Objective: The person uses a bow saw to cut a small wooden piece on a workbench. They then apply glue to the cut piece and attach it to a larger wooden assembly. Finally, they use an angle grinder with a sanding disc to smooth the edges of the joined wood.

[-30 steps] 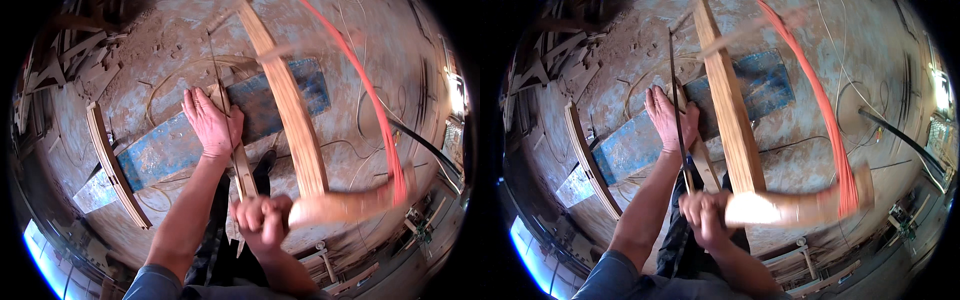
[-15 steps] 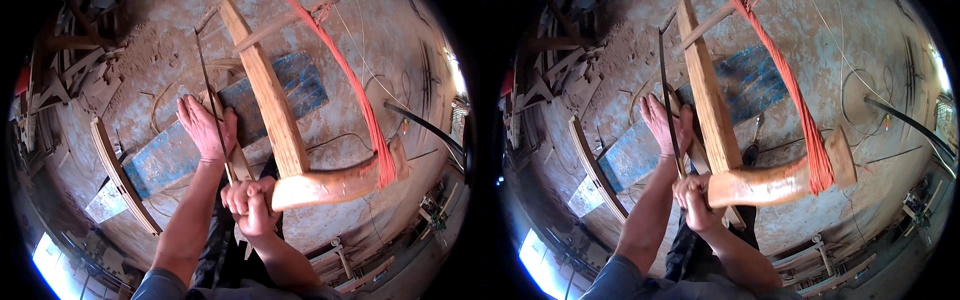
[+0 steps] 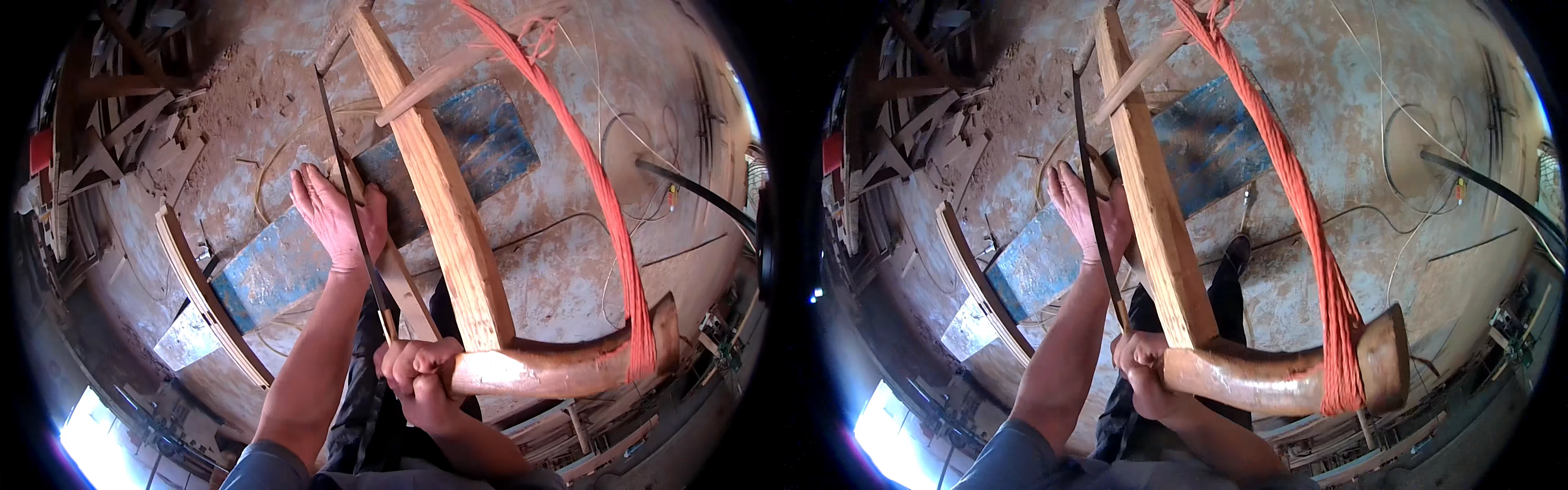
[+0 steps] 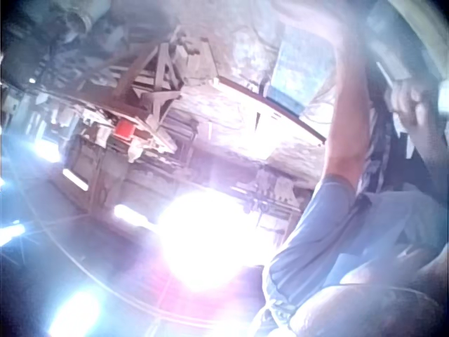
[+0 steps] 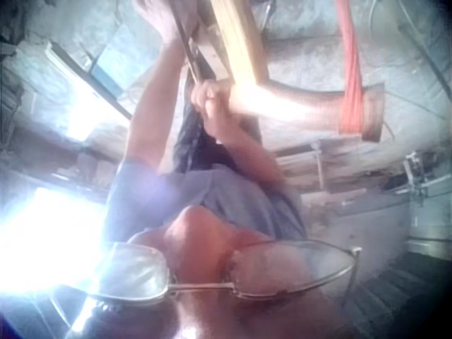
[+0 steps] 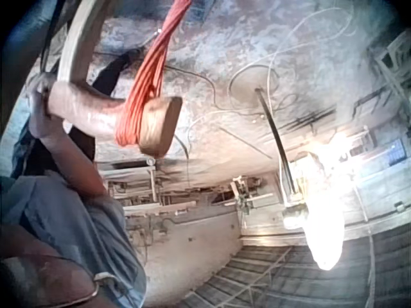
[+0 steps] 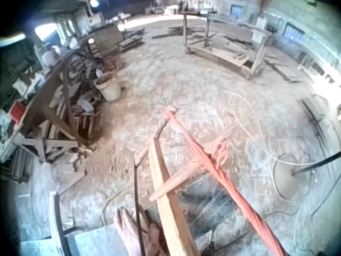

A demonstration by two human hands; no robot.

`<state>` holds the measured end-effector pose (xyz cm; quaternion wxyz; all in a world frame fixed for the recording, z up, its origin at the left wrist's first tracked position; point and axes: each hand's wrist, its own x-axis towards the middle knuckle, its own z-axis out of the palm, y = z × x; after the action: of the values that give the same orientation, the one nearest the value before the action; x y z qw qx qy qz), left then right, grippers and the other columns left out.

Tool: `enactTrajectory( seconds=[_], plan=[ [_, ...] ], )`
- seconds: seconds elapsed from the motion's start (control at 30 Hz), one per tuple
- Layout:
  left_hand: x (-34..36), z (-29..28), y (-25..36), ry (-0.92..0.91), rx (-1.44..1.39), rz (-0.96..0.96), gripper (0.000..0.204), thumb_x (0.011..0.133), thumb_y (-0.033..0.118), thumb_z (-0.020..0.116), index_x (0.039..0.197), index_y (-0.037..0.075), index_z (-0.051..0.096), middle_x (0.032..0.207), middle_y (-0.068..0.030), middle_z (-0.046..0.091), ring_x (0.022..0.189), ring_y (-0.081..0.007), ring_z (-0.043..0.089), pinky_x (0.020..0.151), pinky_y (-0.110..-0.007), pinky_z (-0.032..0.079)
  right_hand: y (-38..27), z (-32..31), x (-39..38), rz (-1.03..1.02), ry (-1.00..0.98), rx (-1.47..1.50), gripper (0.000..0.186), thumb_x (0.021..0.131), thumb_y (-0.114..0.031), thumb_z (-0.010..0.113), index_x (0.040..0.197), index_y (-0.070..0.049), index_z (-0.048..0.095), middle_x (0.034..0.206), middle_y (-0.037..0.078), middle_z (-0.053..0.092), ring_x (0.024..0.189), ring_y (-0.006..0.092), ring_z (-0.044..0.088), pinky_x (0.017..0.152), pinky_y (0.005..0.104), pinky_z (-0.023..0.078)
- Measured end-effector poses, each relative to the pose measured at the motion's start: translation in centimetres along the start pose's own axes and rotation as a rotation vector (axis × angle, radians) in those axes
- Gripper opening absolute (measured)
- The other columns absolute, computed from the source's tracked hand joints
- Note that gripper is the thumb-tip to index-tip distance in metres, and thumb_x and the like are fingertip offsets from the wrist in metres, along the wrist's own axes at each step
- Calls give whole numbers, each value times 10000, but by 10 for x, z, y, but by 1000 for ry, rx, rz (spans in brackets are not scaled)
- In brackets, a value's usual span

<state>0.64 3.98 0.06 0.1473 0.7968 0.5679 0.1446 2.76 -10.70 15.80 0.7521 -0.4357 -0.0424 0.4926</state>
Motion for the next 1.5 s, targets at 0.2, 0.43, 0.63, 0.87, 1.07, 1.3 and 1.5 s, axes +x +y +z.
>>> enactTrajectory(
  seconds=[0.2,0.43,0.63,0.87,1.07,1.3,1.5],
  plan=[
    [0,-2,-5,-18,-74,53,863,753,246,653,1381,-204,268,1395,-378,373,1379,-501,237,1163,-513,167,15,12,43,33,195,41,274,968,-58,406,696,-76,380,590,24,409,534,132,385,577,329,392],
    [-1,-6,-4,-48,-78,35,860,764,237,659,1377,-208,254,1367,-390,388,1363,-520,241,1151,-525,173,18,-1,10,-13,41,59,221,959,-94,417,747,-78,355,617,24,416,528,130,368,568,323,379],
    [-1,-5,-4,-35,-115,53,845,773,221,663,1373,-211,253,1363,-401,379,1358,-527,242,1147,-531,179,25,-6,29,-2,41,-56,212,883,23,370,693,-67,348,594,31,404,520,134,353,559,334,386],
    [1,-6,-4,-47,-110,71,833,777,211,664,1369,-210,257,1361,-402,372,1344,-529,260,1142,-535,190,24,1,40,-58,44,-7,125,912,-11,412,805,-64,378,601,29,408,517,126,363,545,318,386],
    [1,-4,-3,-35,-85,67,824,769,212,664,1368,-199,274,1360,-395,378,1342,-519,271,1140,-534,203,28,4,47,-134,101,164,62,954,-40,437,935,-75,389,612,19,410,526,122,380,562,337,411],
    [0,-4,0,-33,-60,0,828,756,221,667,1383,-169,293,1380,-362,386,1356,-489,273,1141,-522,209,29,-5,50,-108,89,532,224,1042,-364,376,994,-146,400,633,-10,396,524,131,409,580,354,405],
    [-1,-3,-2,-15,-77,39,828,767,223,668,1390,-164,284,1372,-356,394,1350,-489,281,1135,-526,213,31,-7,50,-109,108,630,270,1035,-423,381,982,-160,403,625,-17,393,535,133,424,585,349,408]
  ],
)
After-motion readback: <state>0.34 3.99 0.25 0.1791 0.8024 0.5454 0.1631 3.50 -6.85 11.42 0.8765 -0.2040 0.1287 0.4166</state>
